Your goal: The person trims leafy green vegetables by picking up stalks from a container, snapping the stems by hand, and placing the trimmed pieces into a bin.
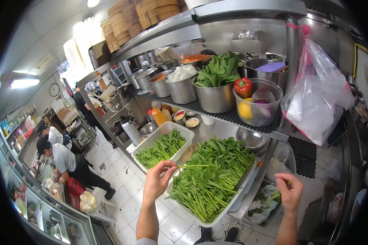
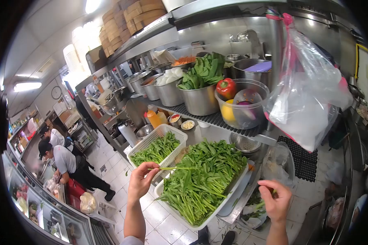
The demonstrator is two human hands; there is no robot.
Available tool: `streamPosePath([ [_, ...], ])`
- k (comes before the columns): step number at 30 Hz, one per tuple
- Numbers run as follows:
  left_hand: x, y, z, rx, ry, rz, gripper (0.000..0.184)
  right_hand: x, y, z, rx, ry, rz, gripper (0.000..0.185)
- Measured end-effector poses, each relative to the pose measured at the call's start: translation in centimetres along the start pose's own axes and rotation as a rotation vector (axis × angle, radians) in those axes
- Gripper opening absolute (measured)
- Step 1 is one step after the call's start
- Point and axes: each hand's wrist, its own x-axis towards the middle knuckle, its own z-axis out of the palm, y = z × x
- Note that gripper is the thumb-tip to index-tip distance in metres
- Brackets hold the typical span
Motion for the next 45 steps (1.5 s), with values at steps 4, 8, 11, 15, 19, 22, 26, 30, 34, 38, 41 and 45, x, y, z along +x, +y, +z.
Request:
streamPosePath([
  [4,0.2,3.8,2.4,0.089,-0.213,0.22,0.017,2.4,-4.8,2.8,-0.207,-0.227,-0.417,0.015],
  [8,0.1,6.0,6.4,0.052,-0.438,0.435,0.022,3.4,-4.4,6.9,-0.255,-0.472,-0.474,0.024],
  [11,-0.5,8.1,8.7,0.022,-0.499,0.426,0.023,2.9,-2.1,7.1,-0.328,-0.601,-0.333,0.025],
  [15,-0.1,4.4,8.4,0.066,-0.387,0.393,0.019,1.0,1.0,2.8,-0.077,-0.502,0.355,0.019],
  [19,-1.9,-3.6,10.3,0.327,-0.583,0.411,0.021,-1.8,6.4,-1.6,-0.109,-0.271,0.227,0.023],
  [22,-3.8,-6.0,13.7,0.547,-0.649,0.499,0.023,-3.5,8.7,-2.9,-0.273,-0.223,0.085,0.029],
  [26,-4.2,-7.0,15.8,0.784,-0.668,0.559,0.021,-4.6,9.1,-3.0,0.084,-0.072,0.265,0.025],
  [30,-1.2,-5.4,13.5,0.611,-0.53,0.528,0.017,-4.9,7.6,-3.5,0.121,0.025,0.312,0.019],
  [34,-1.0,-5.8,14.0,0.605,-0.662,0.491,0.017,-3.9,7.1,-2.4,0.033,0.079,0.313,0.015],
  [38,-2.7,-7.1,15.4,0.703,-0.743,0.428,0.028,-3.3,6.7,-0.8,0.157,0.052,0.354,0.016],
  [41,-2.9,-7.8,15.0,0.737,-0.712,0.432,0.04,-3.2,6.6,-0.4,0.208,0.014,0.359,0.017],
  [45,-2.4,-6.1,13.6,0.734,-0.733,0.379,0.034,-3.2,7.3,-0.2,0.167,0.003,0.348,0.017],
])
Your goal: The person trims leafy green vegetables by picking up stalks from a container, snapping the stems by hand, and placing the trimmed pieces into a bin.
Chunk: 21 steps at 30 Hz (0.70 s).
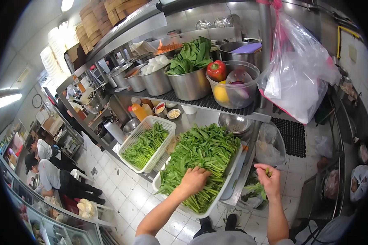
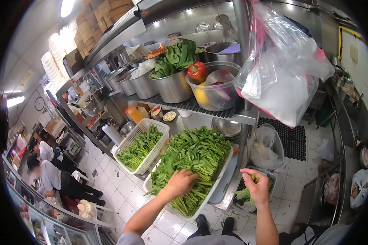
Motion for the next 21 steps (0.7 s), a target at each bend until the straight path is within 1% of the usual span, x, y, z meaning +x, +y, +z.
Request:
streamPosePath([
  [1,-0.2,-0.2,-0.9,-0.025,0.014,0.008,0.031,0.0,0.1,-0.1,-0.014,-0.007,-0.009,0.016],
  [4,-0.8,-1.6,-4.6,-0.386,0.231,-0.009,0.022,0.3,0.1,0.1,-0.059,-0.014,-0.036,0.015],
  [5,-1.0,-1.3,-6.3,-0.381,0.263,-0.069,0.019,0.4,-0.1,0.3,-0.076,-0.016,-0.045,0.014],
  [8,-0.7,-0.4,-9.4,-0.621,0.265,-0.165,0.021,1.0,-2.2,2.9,-0.199,-0.107,-0.058,0.017],
  [10,0.4,0.9,-10.0,-0.799,0.21,-0.105,0.02,2.0,-2.6,4.8,-0.183,-0.19,-0.245,0.022],
  [12,2.1,3.8,-10.1,-0.932,0.136,-0.047,0.018,2.2,-5.0,5.7,-0.109,-0.234,-0.22,0.023],
  [13,2.9,5.6,-10.6,-0.905,0.112,0.002,0.018,2.5,-5.7,5.5,-0.1,-0.247,-0.262,0.021],
  [14,3.9,6.7,-9.7,-0.999,0.087,0.031,0.019,2.7,-5.8,4.6,-0.095,-0.23,-0.296,0.02],
  [16,5.7,8.7,-8.7,-1.06,0.056,0.06,0.02,3.3,-5.5,2.4,-0.094,-0.201,-0.366,0.018],
  [17,6.5,9.4,-8.2,-1.107,0.03,0.058,0.02,3.0,-6.0,1.1,-0.068,-0.161,-0.329,0.013],
  [18,7.4,10.1,-7.5,-1.153,0.004,0.055,0.021,2.8,-6.3,-0.2,-0.108,-0.078,-0.297,0.01],
  [20,9.4,11.2,-5.7,-1.206,-0.05,0.04,0.021,2.3,-5.9,-3.0,-0.102,0.022,-0.2,0.01],
  [21,10.4,11.5,-4.2,-1.213,-0.074,0.028,0.02,2.1,-5.5,-4.3,-0.139,0.06,-0.188,0.011],
])
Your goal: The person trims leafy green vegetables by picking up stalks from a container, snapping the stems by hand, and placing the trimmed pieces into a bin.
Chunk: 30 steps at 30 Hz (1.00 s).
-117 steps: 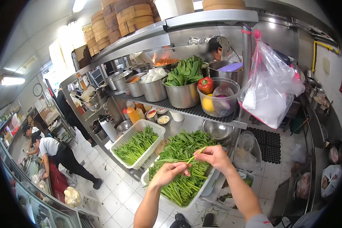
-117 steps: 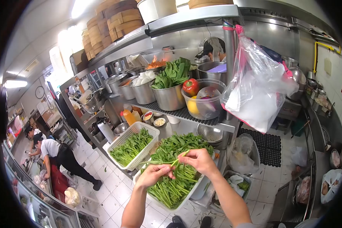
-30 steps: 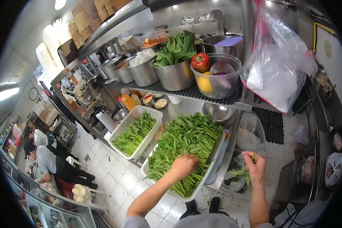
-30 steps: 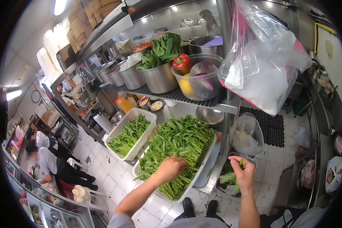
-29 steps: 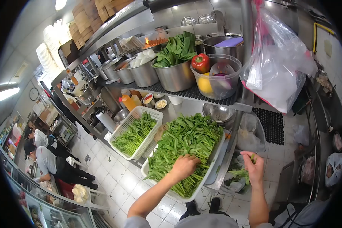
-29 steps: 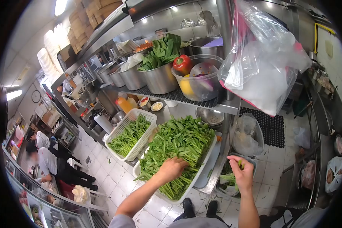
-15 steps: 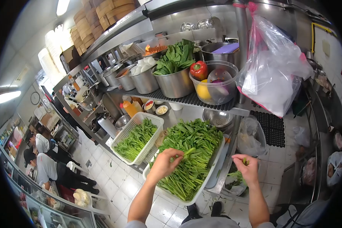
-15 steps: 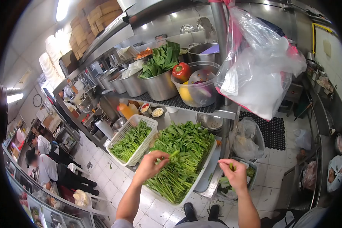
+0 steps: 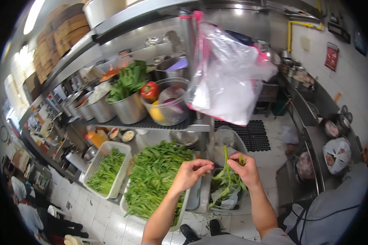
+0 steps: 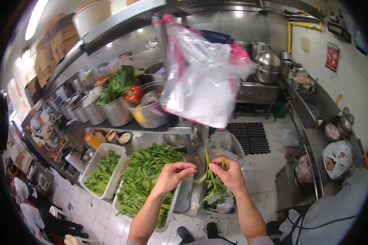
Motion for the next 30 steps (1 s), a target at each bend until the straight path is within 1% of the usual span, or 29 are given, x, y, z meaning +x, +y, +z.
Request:
streamPosePath([
  [1,1.1,-1.5,0.7,-0.007,-0.01,-0.023,0.02,-0.1,0.8,-1.2,-0.039,0.032,0.013,0.013],
  [2,2.1,-3.6,1.1,0.292,-0.02,0.206,0.025,-0.6,1.5,-2.3,-0.074,0.062,0.032,0.014],
  [5,2.8,-2.8,4.2,0.222,0.075,0.245,0.033,-1.5,2.8,-4.4,-0.211,0.039,0.177,0.019],
  [6,2.9,-1.6,5.0,0.154,0.05,0.266,0.038,-1.7,3.0,-4.7,-0.185,0.021,0.206,0.021],
  [9,3.0,1.4,6.4,0.217,-0.073,0.395,0.037,-2.1,3.3,-5.5,-0.215,-0.076,0.274,0.021],
  [10,4.0,0.0,6.0,0.305,-0.196,0.334,0.031,-2.1,3.5,-5.8,-0.252,-0.105,0.272,0.022],
  [13,4.7,-0.7,5.4,0.372,-0.266,0.287,0.023,-1.9,4.4,-6.9,-0.277,-0.044,0.259,0.023],
  [16,4.8,-2.2,5.0,0.324,-0.178,0.177,0.018,-1.6,3.5,-6.1,-0.686,0.275,-0.18,0.021],
  [19,4.5,-2.8,5.0,0.318,-0.136,0.18,0.018,-2.4,3.4,-5.4,-0.718,0.164,-0.252,0.023],
  [20,4.3,-3.0,5.1,0.314,-0.134,0.166,0.018,-2.5,4.0,-5.0,-0.678,0.061,-0.248,0.023],
  [22,4.0,-3.4,5.4,0.308,-0.133,0.141,0.019,-2.7,5.2,-4.2,-0.635,-0.035,-0.143,0.023],
  [24,3.5,-3.6,5.2,0.336,-0.168,0.256,0.019,-2.7,4.9,-3.8,-0.587,-0.105,-0.025,0.023],
  [25,3.3,-3.6,5.1,0.351,-0.184,0.311,0.019,-2.7,4.6,-3.6,-0.62,-0.093,-0.05,0.022],
  [26,3.0,-3.6,5.0,0.446,-0.187,0.376,0.018,-2.8,4.4,-3.4,-0.653,-0.082,-0.073,0.021],
  [27,2.7,-4.1,5.1,0.491,-0.198,0.404,0.018,-3.1,4.3,-3.3,-0.685,-0.071,-0.092,0.02],
  [30,2.0,-6.1,5.5,0.613,-0.251,0.466,0.019,-3.5,3.9,-3.2,-0.911,-0.142,-0.122,0.016],
])
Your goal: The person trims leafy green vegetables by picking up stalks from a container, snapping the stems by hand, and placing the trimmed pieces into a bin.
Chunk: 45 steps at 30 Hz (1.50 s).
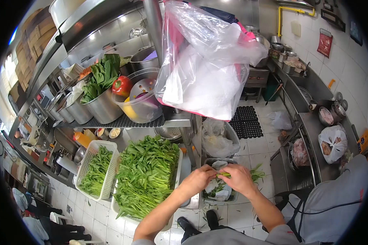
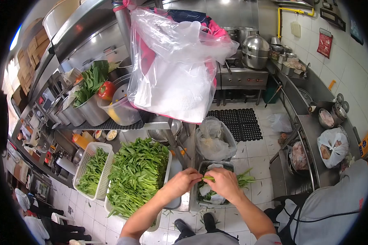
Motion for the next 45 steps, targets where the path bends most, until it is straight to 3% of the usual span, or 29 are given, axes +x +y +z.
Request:
streamPosePath([
  [9,-1.1,0.7,2.3,0.019,-0.093,-0.013,0.022,-1.8,0.9,0.8,-0.185,-0.13,-0.13,0.018],
  [15,-1.7,0.2,5.2,-0.121,0.031,0.095,0.015,-4.1,2.0,1.9,0.032,0.052,-0.253,0.013],
  [25,-1.6,-0.4,9.8,-0.43,0.137,-0.111,0.016,-6.7,3.6,4.1,0.038,0.304,-0.31,0.016],
  [29,-0.8,-1.4,8.9,-0.427,0.112,-0.188,0.021,-7.0,3.8,4.9,0.105,0.349,-0.3,0.006],
  [32,-1.6,-3.8,9.2,0.112,0.207,-0.231,0.028,-7.7,6.9,5.6,0.251,0.397,0.116,0.006],
  [34,-2.4,-3.4,7.7,0.446,0.296,-0.243,0.041,-7.3,7.7,5.8,0.448,0.456,0.255,0.011],
  [35,-3.3,-2.8,6.5,0.348,0.265,-0.236,0.039,-7.1,8.4,6.0,0.547,0.491,0.33,0.014],
  [36,-4.6,-1.1,4.1,0.247,0.226,-0.227,0.036,-7.0,10.2,6.4,0.224,0.543,0.079,0.017],
  [37,-6.3,0.0,1.9,0.144,0.179,-0.217,0.033,-7.6,10.8,6.0,0.412,0.478,0.275,0.018],
  [39,-10.7,0.5,-1.9,0.304,0.015,-0.307,0.025,-8.5,11.3,5.2,0.789,0.337,0.656,0.02],
  [45,-17.0,0.0,-3.8,0.735,-0.17,-0.41,0.018,-7.0,7.9,6.3,1.052,0.373,0.568,0.033],
])
